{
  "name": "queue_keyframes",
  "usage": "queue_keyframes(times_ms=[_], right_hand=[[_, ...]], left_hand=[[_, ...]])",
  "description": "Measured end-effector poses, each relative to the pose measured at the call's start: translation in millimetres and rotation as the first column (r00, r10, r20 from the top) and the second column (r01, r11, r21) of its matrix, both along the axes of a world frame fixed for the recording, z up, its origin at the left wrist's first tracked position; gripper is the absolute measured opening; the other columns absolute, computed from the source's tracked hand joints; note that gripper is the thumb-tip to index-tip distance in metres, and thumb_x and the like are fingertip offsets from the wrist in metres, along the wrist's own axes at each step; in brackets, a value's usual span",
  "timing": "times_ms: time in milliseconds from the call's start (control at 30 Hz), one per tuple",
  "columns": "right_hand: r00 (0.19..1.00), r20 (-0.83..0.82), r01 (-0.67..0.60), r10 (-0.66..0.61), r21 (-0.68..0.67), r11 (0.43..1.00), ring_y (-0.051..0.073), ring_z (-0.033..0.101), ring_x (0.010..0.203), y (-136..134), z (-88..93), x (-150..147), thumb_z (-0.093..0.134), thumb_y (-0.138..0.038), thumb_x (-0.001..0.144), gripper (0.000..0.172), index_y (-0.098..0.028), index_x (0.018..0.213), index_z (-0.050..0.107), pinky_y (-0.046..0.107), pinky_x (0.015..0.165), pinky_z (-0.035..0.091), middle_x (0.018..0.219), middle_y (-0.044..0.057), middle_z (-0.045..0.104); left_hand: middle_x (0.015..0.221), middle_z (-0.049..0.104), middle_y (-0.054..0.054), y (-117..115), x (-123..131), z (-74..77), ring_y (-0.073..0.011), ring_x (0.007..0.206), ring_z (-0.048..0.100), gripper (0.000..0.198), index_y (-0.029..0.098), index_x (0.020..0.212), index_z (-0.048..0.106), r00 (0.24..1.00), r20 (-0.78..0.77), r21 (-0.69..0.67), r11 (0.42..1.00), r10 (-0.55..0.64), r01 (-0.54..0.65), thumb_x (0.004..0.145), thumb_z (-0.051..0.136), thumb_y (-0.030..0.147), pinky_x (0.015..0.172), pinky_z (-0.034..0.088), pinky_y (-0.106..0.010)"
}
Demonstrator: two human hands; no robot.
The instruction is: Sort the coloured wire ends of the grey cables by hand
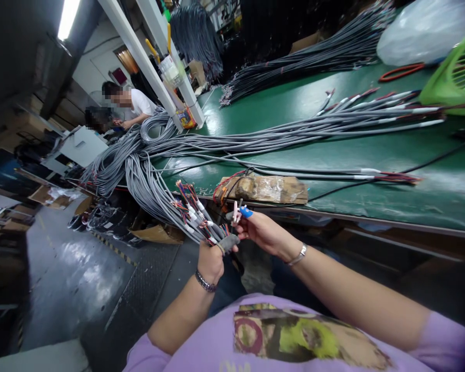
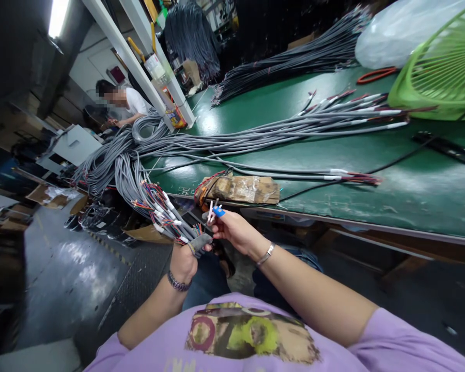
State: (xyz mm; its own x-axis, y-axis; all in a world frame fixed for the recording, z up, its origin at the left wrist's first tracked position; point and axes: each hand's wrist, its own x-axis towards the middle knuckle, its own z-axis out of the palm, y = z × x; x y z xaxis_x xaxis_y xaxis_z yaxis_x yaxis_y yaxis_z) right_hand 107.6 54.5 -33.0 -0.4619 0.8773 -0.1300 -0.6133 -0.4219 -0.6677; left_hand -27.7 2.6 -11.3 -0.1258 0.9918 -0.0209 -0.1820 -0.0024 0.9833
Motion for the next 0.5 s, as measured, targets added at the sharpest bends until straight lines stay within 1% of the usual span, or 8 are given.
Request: queue_keyframes(times_ms=[67,100,233,333,400,433,500], right_hand=[[0.998,0.037,-0.044,0.045,-0.005,0.999,0.009,0.053,0.058,-4.8,-3.3,5.0,0.067,-0.052,0.074,0.037,-0.015,0.079,0.066,0.020,0.052,0.045,0.073,0.003,0.062],[0.998,0.046,-0.048,0.048,-0.009,0.999,0.009,0.054,0.059,-6.5,-4.9,7.6,0.065,-0.053,0.075,0.039,-0.015,0.079,0.066,0.020,0.052,0.045,0.074,0.004,0.063],[0.999,0.032,0.001,-0.001,-0.002,1.000,0.010,0.054,0.060,-4.8,-6.7,11.6,0.058,-0.056,0.080,0.042,-0.015,0.081,0.066,0.022,0.054,0.046,0.078,0.006,0.065],[0.998,0.048,0.046,-0.047,0.019,0.999,0.010,0.052,0.058,2.0,-2.1,5.2,0.062,-0.057,0.076,0.040,-0.017,0.078,0.065,0.023,0.055,0.046,0.072,0.004,0.062],[0.989,0.092,0.108,-0.114,0.066,0.992,0.010,0.048,0.055,5.0,0.6,-0.6,0.064,-0.059,0.072,0.042,-0.017,0.073,0.063,0.023,0.054,0.044,0.065,0.002,0.059],[0.977,0.130,0.158,-0.172,0.112,0.981,0.010,0.047,0.054,5.5,1.0,-3.1,0.063,-0.061,0.072,0.044,-0.017,0.070,0.063,0.023,0.053,0.043,0.063,0.001,0.058],[0.918,0.219,0.279,-0.330,0.233,0.932,0.011,0.044,0.054,5.4,-0.2,-6.8,0.058,-0.065,0.073,0.048,-0.018,0.065,0.062,0.024,0.053,0.039,0.061,0.002,0.057]], left_hand=[[0.058,0.065,-0.001,0.0,0.2,0.6,-0.0107,0.048,0.057,0.016,0.013,0.063,0.069,1.000,0.014,-0.010,1.000,0.016,-0.016,0.058,0.078,0.024,0.049,0.046,-0.023],[0.056,0.064,0.000,0.1,0.5,1.1,-0.0107,0.047,0.056,0.015,0.013,0.062,0.068,0.999,0.020,-0.015,0.999,0.034,-0.034,0.058,0.078,0.024,0.049,0.045,-0.023],[0.052,0.063,0.000,2.9,5.6,6.6,-0.0109,0.047,0.057,0.012,0.013,0.056,0.067,0.991,0.038,-0.003,0.992,0.128,-0.128,0.056,0.076,0.021,0.049,0.046,-0.023],[0.051,0.061,0.000,7.7,12.8,12.6,-0.0103,0.046,0.057,0.013,0.013,0.054,0.064,0.978,0.084,0.008,0.982,0.190,-0.191,0.055,0.075,0.020,0.049,0.046,-0.022],[0.052,0.061,0.001,11.3,17.1,14.6,-0.0098,0.045,0.056,0.014,0.013,0.058,0.065,0.967,0.123,-0.010,0.974,0.225,-0.225,0.054,0.076,0.020,0.048,0.046,-0.022],[0.053,0.061,0.001,12.9,18.6,14.4,-0.0097,0.045,0.056,0.015,0.013,0.060,0.065,0.961,0.135,-0.015,0.970,0.242,-0.242,0.053,0.076,0.021,0.048,0.046,-0.022],[0.055,0.062,0.001,15.8,20.2,11.8,-0.0097,0.045,0.056,0.017,0.013,0.062,0.065,0.953,0.139,-0.017,0.963,0.269,-0.269,0.053,0.077,0.022,0.048,0.046,-0.023]])
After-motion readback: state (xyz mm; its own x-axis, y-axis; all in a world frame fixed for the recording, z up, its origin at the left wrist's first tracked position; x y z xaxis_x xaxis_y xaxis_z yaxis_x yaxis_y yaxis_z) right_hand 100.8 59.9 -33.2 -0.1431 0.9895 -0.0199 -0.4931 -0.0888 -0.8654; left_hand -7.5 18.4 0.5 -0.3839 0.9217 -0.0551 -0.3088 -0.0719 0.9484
